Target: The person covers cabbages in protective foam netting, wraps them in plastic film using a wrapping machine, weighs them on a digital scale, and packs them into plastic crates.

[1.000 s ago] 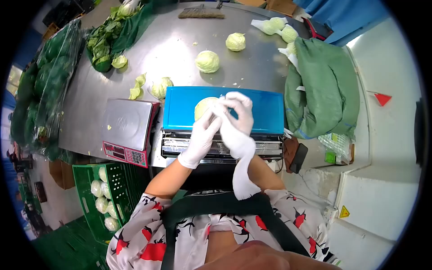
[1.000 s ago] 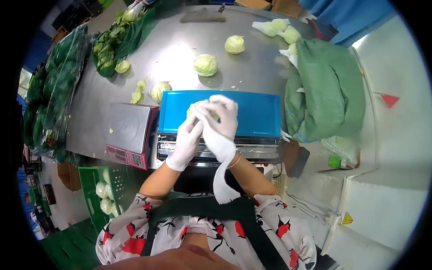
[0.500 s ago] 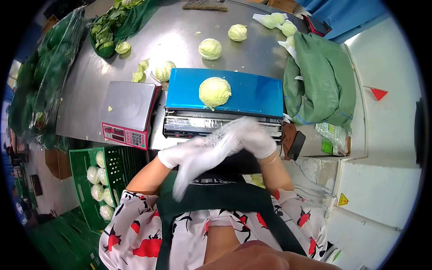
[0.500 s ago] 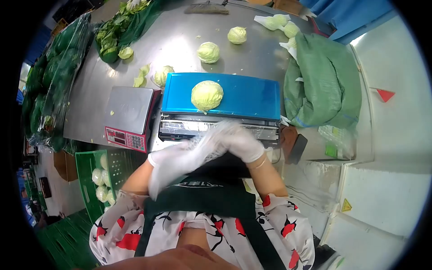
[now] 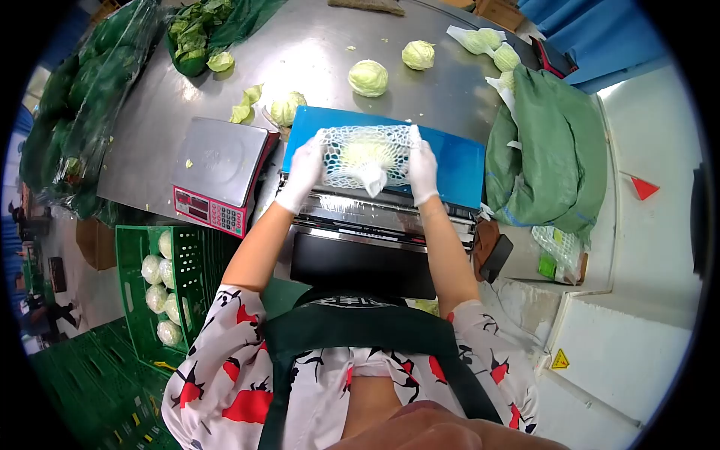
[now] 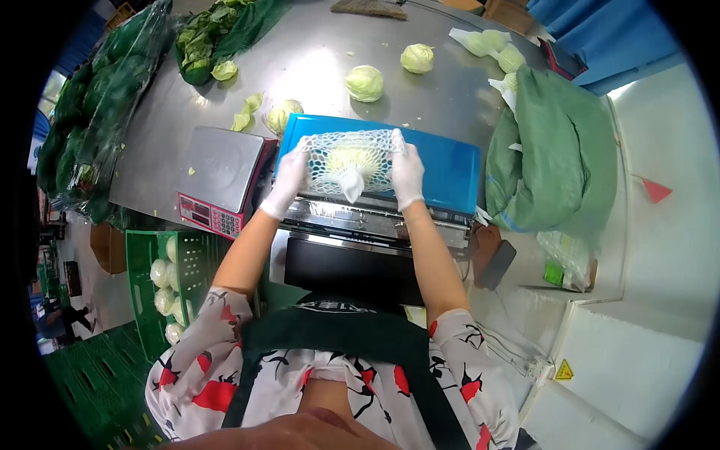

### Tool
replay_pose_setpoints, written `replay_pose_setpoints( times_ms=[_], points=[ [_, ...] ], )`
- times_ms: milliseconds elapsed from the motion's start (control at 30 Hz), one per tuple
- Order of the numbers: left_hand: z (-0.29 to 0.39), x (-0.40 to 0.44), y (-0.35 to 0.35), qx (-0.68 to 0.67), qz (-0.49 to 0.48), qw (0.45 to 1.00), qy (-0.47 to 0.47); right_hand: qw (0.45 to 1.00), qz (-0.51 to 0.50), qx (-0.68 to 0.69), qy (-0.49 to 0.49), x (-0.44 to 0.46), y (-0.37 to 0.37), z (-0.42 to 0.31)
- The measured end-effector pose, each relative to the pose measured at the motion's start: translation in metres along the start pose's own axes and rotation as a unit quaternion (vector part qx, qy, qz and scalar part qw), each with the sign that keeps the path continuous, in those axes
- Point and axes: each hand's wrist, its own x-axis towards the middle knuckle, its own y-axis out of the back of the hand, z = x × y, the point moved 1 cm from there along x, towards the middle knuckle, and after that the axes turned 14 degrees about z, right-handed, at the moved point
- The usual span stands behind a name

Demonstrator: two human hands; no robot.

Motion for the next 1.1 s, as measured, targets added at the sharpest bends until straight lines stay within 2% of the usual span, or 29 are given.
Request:
replay_pose_setpoints(
  times_ms=[33,67,100,133,167,200,233,267,300,333,367,400,433,500,533,600,633,700,767,833,867,900,933,967,1033,1067,1100],
  points=[
    [-0.01,0.013,-0.008,0.087,-0.018,0.995,0.038,0.998,-0.019,-0.046,-0.046,0.009,-0.01,0.002],
    [-0.031,0.028,-0.018,0.109,-0.051,0.993,0.001,0.994,-0.034,-0.092,-0.042,0.027,-0.024,0.019],
    [-0.025,0.028,-0.024,0.023,-0.101,0.99,0.101,0.989,-0.05,-0.137,-0.036,0.041,-0.035,0.036],
    [-0.027,0.029,-0.035,-0.037,-0.057,0.992,0.103,0.99,-0.036,-0.135,-0.005,0.026,-0.031,0.013],
    [-0.023,0.026,-0.046,-0.095,-0.015,0.99,0.107,0.997,-0.046,-0.069,-0.004,0.02,-0.03,0.011],
    [-0.021,0.019,-0.051,-0.235,-0.05,0.953,0.186,0.998,-0.056,-0.003,-0.003,0.018,-0.03,0.01],
    [-0.026,0.021,-0.058,-0.355,-0.076,0.877,0.315,0.996,-0.065,0.065,-0.002,0.018,-0.029,0.006],
    [-0.005,0.014,-0.057,-0.403,-0.157,0.837,0.334,0.995,-0.081,0.012,0.052,0.014,-0.018,-0.014],
    [0.022,0.001,-0.054,-0.446,-0.236,0.788,0.353,0.979,-0.128,-0.009,0.156,0.021,-0.01,-0.025],
    [0.031,-0.009,-0.055,-0.384,-0.258,0.849,0.256,0.952,-0.166,-0.019,0.258,0.028,-0.002,-0.036],
    [0.037,-0.017,-0.057,-0.315,-0.278,0.894,0.154,0.95,-0.28,0.1,0.097,0.037,0.002,-0.038],
    [0.036,-0.015,-0.06,-0.326,-0.292,0.884,0.165,0.914,-0.344,0.195,-0.088,0.047,0.005,-0.039],
    [0.034,-0.012,-0.062,-0.335,-0.306,0.873,0.176,0.877,-0.405,0.216,-0.142,0.055,0.012,-0.042],
    [0.02,0.008,-0.065,-0.497,-0.297,0.703,0.413,0.934,-0.325,0.138,-0.049,0.07,0.026,-0.028],
    [0.044,0.006,-0.068,-0.438,-0.211,0.784,0.386,0.944,-0.277,0.166,-0.061,0.068,0.029,-0.029],
    [0.047,0.017,-0.077,-0.375,-0.192,0.848,0.322,0.955,-0.181,0.215,-0.095,0.04,0.041,-0.033],
    [0.045,0.025,-0.082,-0.341,-0.18,0.875,0.291,0.944,-0.221,0.235,-0.075,0.017,0.041,-0.038],
    [0.033,0.029,-0.097,-0.296,-0.208,0.904,0.227,0.97,-0.175,0.16,0.048,-0.024,0.028,-0.017],
    [0.038,0.015,-0.102,-0.225,-0.214,0.939,0.148,0.988,-0.107,0.094,0.059,-0.039,0.03,0.0],
    [0.025,0.005,-0.087,-0.126,-0.133,0.983,-0.011,0.995,-0.069,0.049,0.055,-0.041,0.031,0.015],
    [0.026,-0.003,-0.071,-0.057,-0.084,0.99,-0.096,0.991,-0.032,-0.031,0.126,-0.039,0.03,0.026],
    [0.026,-0.011,-0.055,0.013,-0.037,0.983,-0.182,0.989,-0.035,-0.042,0.138,-0.035,0.03,0.033],
    [0.023,-0.02,-0.043,0.047,-0.088,0.977,-0.187,0.987,-0.037,-0.054,0.149,-0.034,0.031,0.034],
    [0.023,-0.027,-0.038,0.07,-0.198,0.969,-0.13,0.984,-0.041,-0.065,0.162,-0.034,0.031,0.031],
    [0.009,-0.04,-0.037,0.06,-0.238,0.966,-0.086,0.987,-0.077,-0.043,0.138,-0.036,0.036,0.019],
    [0.007,-0.041,-0.028,0.039,-0.202,0.973,-0.101,0.986,-0.057,-0.045,0.151,-0.037,0.041,0.024],
    [0.006,-0.041,-0.017,0.004,-0.115,0.989,-0.089,0.985,-0.035,-0.047,0.165,-0.038,0.047,0.029]
  ],
)
